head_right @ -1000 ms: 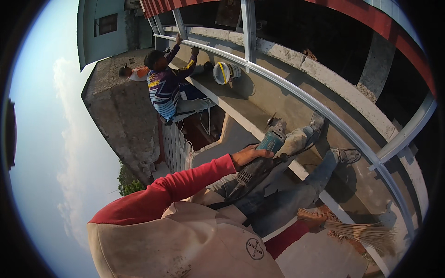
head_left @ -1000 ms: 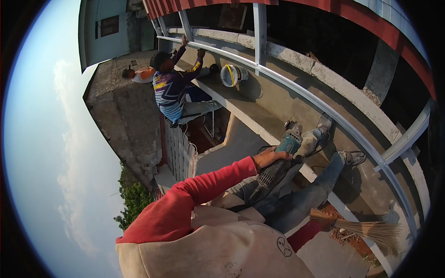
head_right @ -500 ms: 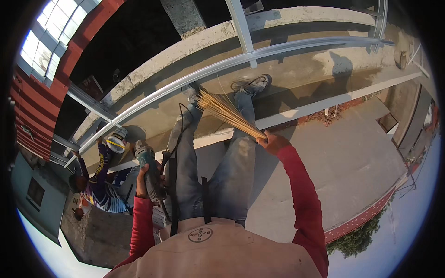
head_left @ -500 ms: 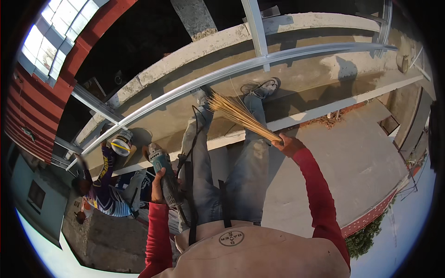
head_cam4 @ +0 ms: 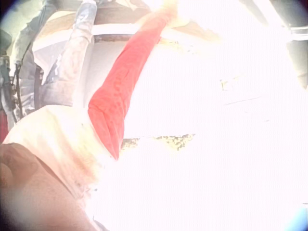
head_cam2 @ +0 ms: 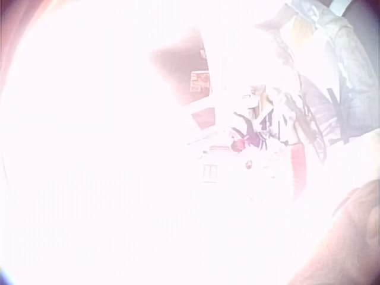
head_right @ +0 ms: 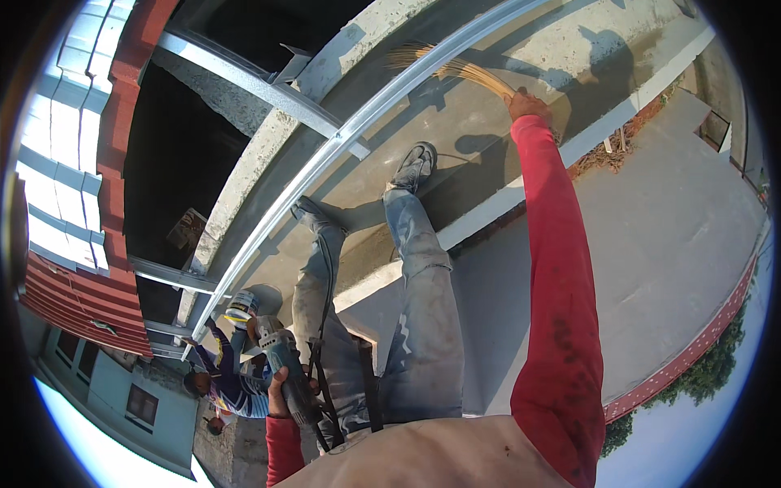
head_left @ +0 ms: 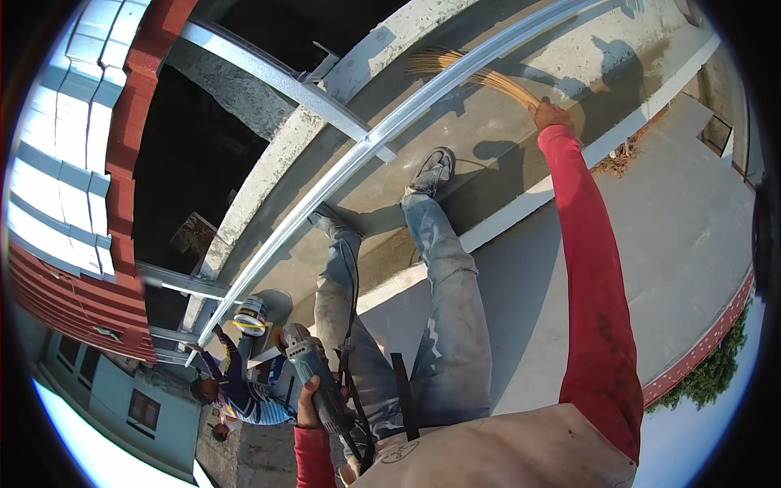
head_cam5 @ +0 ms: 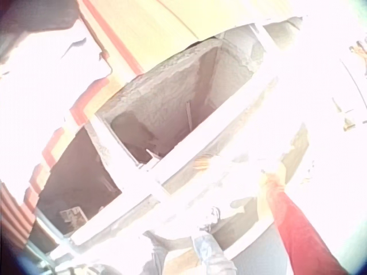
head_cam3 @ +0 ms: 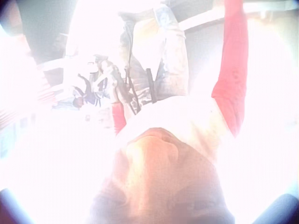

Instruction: The person sweeps debris from a rooftop ledge using a straw broom, then uses an angle grinder to cut metal frame pieces. The person handles the grinder and broom while working on the roof edge.

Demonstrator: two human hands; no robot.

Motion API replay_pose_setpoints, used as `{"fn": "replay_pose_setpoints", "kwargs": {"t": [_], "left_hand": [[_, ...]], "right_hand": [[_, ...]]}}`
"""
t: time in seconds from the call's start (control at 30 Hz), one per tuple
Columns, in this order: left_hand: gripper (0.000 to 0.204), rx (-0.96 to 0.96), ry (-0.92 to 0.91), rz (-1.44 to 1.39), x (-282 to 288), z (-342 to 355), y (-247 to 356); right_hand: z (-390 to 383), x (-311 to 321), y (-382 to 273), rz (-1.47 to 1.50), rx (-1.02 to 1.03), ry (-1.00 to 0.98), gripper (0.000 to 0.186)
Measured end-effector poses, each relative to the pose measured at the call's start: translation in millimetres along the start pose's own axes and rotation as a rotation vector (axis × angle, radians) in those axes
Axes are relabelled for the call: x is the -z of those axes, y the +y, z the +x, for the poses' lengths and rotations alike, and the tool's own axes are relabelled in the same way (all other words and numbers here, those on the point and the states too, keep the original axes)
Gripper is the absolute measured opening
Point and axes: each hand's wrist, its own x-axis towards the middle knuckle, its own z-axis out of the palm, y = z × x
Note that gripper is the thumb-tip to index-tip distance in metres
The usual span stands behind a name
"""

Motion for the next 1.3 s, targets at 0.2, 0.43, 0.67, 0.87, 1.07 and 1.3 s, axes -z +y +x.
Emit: {"fn": "replay_pose_setpoints", "kwargs": {"t": [0.2,0.43,0.67,0.87,1.07,1.3], "left_hand": [[0.060,0.071,-0.109,0.185,-43.5,10.6,-9.9],[0.059,0.021,-0.067,0.202,-74.0,-11.1,-14.3],[0.058,0.059,-0.024,0.248,-83.5,-10.4,-9.5],[0.059,0.075,-0.032,0.182,-85.1,-18.2,-16.4],[0.053,0.047,-0.066,0.131,-107.1,-19.6,-22.9],[0.055,-0.016,-0.003,0.301,-83.9,-40.2,-29.7]], "right_hand": [[-44.6,-2.9,120.7,0.388,-0.306,0.054,0.053],[-207.6,-21.3,9.5,0.281,0.539,-0.434,0.055],[60.2,-3.2,56.5,0.186,0.006,0.007,0.050],[-48.5,20.7,119.5,0.720,-0.290,-0.141,0.054],[-192.1,19.5,-45.1,0.506,0.495,-0.775,0.048],[90.7,36.0,32.8,0.029,0.289,0.044,0.043]]}}
